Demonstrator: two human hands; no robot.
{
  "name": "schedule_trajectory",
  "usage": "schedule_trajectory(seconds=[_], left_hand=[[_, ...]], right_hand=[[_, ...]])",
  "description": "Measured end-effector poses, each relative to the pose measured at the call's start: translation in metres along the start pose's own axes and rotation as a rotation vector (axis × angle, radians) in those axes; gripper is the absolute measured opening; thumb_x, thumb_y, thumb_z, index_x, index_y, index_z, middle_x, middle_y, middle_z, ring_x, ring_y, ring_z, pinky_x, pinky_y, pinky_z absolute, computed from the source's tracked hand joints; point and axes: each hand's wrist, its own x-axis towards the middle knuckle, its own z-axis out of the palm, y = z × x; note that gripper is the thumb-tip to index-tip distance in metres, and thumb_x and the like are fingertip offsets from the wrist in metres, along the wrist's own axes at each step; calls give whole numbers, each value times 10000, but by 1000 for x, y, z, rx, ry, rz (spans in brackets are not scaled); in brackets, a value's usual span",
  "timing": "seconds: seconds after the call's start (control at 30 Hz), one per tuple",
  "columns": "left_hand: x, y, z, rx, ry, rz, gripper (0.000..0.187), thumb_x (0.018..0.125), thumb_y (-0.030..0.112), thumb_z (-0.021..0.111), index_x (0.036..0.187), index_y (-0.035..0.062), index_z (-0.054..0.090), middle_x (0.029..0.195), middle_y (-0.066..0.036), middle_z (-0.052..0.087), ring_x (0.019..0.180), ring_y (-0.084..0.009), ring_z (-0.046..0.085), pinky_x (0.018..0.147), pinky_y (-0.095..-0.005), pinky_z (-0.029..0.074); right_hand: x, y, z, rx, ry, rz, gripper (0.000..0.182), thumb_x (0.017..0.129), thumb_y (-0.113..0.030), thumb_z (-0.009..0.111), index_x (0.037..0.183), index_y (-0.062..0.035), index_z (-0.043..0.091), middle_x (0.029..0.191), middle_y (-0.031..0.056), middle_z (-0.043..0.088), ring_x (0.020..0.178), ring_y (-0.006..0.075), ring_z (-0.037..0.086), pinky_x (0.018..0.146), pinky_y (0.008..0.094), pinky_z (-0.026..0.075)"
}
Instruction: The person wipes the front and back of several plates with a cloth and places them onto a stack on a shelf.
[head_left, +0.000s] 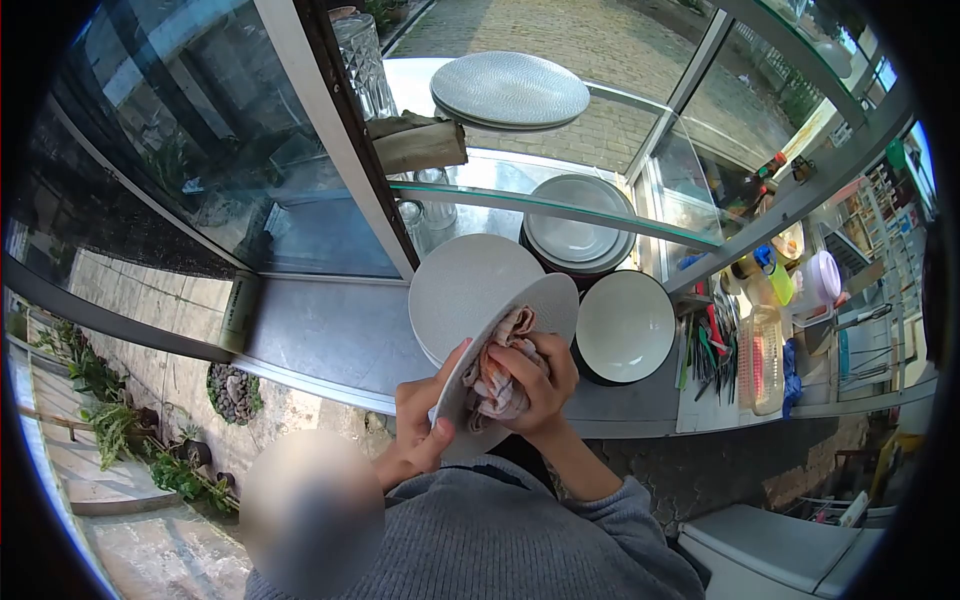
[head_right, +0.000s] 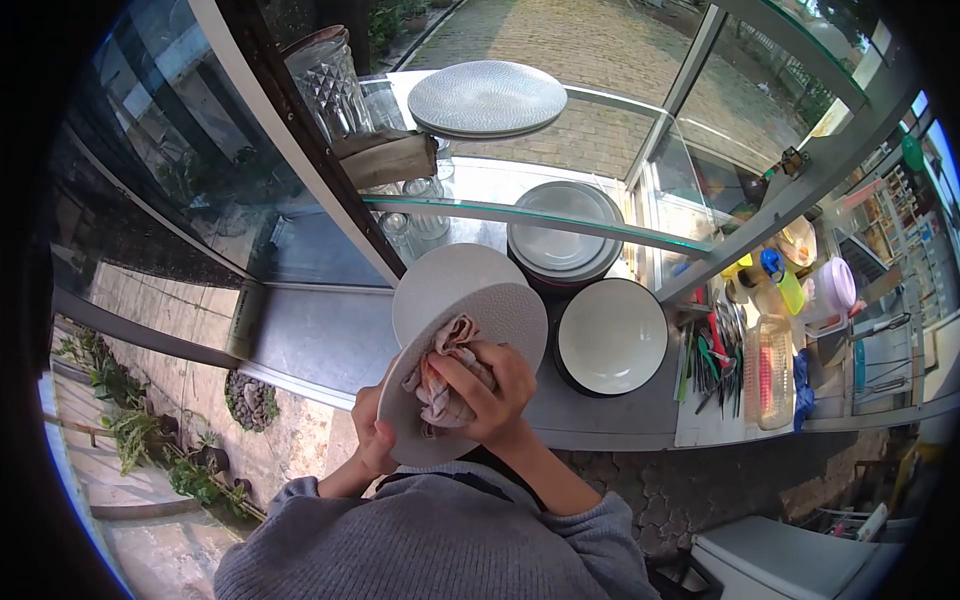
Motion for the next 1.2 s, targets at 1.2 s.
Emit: schedule_trajectory(seconds=[1.2], left_hand=[[24,-29,13,-49,154,-121,852,860,582,389,1304,-145,394,1030,-239,641,905,-272,651,796,-307,476]], right_hand=[[17,66,4,0,-148,26,422,635,-272,727,1009,-95,646,914,95,558,741,242,578,622,346,481]])
